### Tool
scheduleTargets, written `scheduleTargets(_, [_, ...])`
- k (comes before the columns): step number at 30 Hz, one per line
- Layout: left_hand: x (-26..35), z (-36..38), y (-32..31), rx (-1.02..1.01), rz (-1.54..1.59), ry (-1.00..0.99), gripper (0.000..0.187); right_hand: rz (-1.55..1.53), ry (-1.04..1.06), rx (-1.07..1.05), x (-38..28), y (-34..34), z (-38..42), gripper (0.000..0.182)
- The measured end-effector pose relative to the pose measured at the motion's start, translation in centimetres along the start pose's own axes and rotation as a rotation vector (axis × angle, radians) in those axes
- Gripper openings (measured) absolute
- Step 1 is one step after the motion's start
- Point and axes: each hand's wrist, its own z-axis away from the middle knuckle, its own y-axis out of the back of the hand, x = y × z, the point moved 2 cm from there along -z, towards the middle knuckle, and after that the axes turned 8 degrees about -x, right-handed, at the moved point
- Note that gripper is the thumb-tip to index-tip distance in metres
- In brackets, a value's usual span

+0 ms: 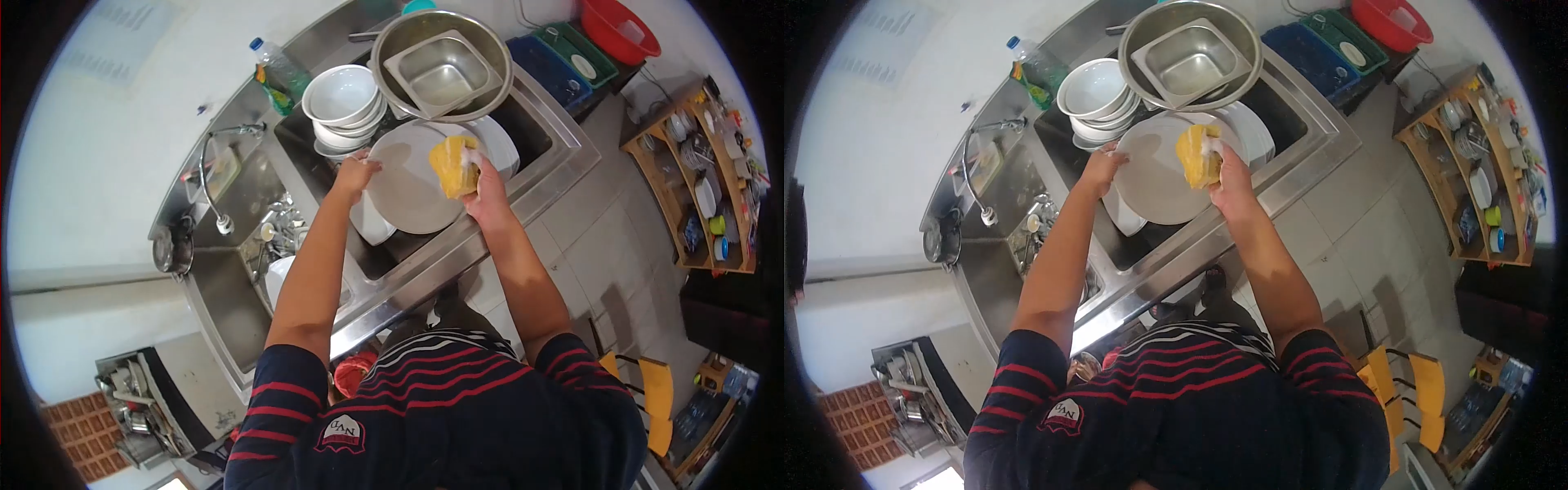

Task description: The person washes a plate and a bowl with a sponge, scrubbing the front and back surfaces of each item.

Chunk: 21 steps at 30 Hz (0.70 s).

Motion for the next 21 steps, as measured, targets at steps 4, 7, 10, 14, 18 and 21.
scheduleTargets(4, [-0.4,1.7,-0.3,0.054,0.155,0.012,0.043,0.045,0.001,-0.023,0.5,-1.6,0.6,0.033])
scheduleTargets(7, [1.4,5.3,-1.6,-0.067,0.294,-0.032,0.037,0.074,-0.004,0.036,0.6,-2.4,1.7,0.033])
scheduleTargets(10, [0.6,8.7,0.5,0.039,0.445,-0.083,0.037,0.25,0.07,-0.125,0.9,-3.8,3.0,0.036])
scheduleTargets(14, [-0.1,15.8,3.6,0.24,0.58,-0.091,0.04,0.705,0.152,-0.393,5.0,-9.3,6.0,0.045])
scheduleTargets(18, [-1.3,21.7,6.1,0.298,0.704,-0.123,0.043,1.104,0.388,-0.626,10.0,-13.9,8.4,0.053])
scheduleTargets(21, [-3.6,25.3,9.4,0.476,0.764,-0.168,0.045,1.288,0.479,-0.724,14.4,-16.0,9.3,0.054])
